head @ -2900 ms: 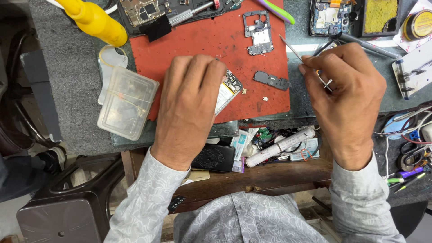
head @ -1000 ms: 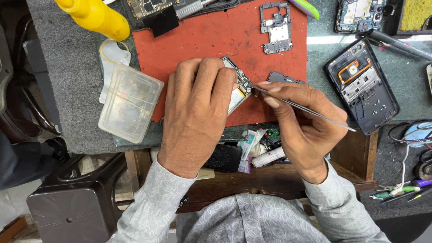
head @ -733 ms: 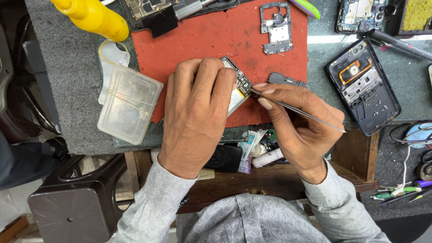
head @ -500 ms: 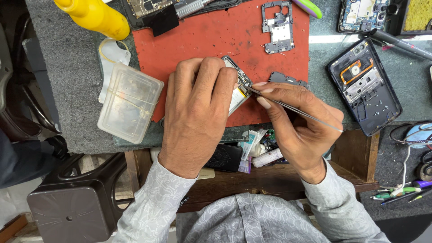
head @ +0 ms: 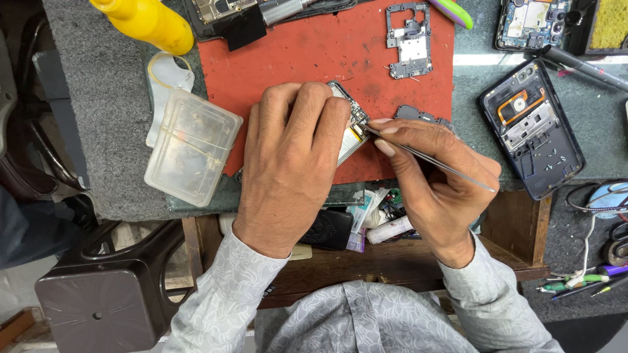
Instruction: The person applies flux to a small electronic component, solders it using a soldering iron, and then places it onto a smartphone motherboard. They then connect a charging cable to test the device.
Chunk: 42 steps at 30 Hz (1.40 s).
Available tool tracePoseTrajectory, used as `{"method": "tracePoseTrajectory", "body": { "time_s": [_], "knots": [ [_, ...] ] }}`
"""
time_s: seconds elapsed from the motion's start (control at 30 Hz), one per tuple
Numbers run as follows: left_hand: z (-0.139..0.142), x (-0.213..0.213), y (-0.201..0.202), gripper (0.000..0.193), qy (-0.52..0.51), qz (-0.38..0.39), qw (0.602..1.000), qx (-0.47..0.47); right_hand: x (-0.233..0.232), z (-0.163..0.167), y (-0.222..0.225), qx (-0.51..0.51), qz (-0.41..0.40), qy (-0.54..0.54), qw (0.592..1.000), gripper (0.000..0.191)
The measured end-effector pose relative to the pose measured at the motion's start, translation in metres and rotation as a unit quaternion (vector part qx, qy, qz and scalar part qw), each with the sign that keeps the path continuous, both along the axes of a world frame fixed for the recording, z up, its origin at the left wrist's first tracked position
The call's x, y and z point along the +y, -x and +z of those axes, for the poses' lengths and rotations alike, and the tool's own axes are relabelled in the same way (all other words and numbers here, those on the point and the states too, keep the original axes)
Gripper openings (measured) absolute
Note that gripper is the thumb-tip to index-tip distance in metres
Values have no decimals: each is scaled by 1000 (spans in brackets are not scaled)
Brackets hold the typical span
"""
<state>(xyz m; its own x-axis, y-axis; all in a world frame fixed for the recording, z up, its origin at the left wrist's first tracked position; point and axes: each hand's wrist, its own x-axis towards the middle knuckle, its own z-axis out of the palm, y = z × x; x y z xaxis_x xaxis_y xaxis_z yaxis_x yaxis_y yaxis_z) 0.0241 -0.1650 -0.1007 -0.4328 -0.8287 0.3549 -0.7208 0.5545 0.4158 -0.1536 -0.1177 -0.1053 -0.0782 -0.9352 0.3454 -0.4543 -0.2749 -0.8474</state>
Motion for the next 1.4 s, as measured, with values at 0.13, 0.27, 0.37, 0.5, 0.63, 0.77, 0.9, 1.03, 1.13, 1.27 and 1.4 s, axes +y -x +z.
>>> {"method": "tracePoseTrajectory", "body": {
  "time_s": [0.13,0.27,0.37,0.5,0.63,0.77,0.9,1.03,1.13,1.27,1.4],
  "knots": [
    [0,-1,-1,24,0,-2,1000,0,-1,-1,0,-3,-1,-2,1000,13],
    [2,-1,-1,22,-2,-6,1000,4,0,-1,-1,-10,-4,-8,1000,12],
    [5,1,-4,24,-9,-12,1000,-1,-1,-2,0,-8,-6,-8,1000,12],
    [7,1,-9,28,-14,-34,999,29,0,-2,0,-9,-4,-8,1000,11],
    [9,-1,-15,32,-30,-54,997,44,2,-3,-1,-10,-5,-9,1000,11],
    [8,-5,-14,30,-39,-62,996,58,2,-3,0,-6,-6,-8,1000,12],
    [6,-7,-11,29,-39,-62,995,68,3,-5,1,-15,-2,-10,1000,11],
    [5,-7,-9,31,-46,-55,995,72,5,-6,3,-34,-7,-26,999,7],
    [5,-8,-6,31,-48,-54,995,74,5,-6,5,-53,-15,-40,998,7],
    [7,-8,-4,33,-49,-52,995,72,5,-7,7,-53,-13,-37,998,7],
    [8,-7,-3,33,-48,-53,995,62,4,-6,8,-48,-7,-29,998,7]
  ]
}}
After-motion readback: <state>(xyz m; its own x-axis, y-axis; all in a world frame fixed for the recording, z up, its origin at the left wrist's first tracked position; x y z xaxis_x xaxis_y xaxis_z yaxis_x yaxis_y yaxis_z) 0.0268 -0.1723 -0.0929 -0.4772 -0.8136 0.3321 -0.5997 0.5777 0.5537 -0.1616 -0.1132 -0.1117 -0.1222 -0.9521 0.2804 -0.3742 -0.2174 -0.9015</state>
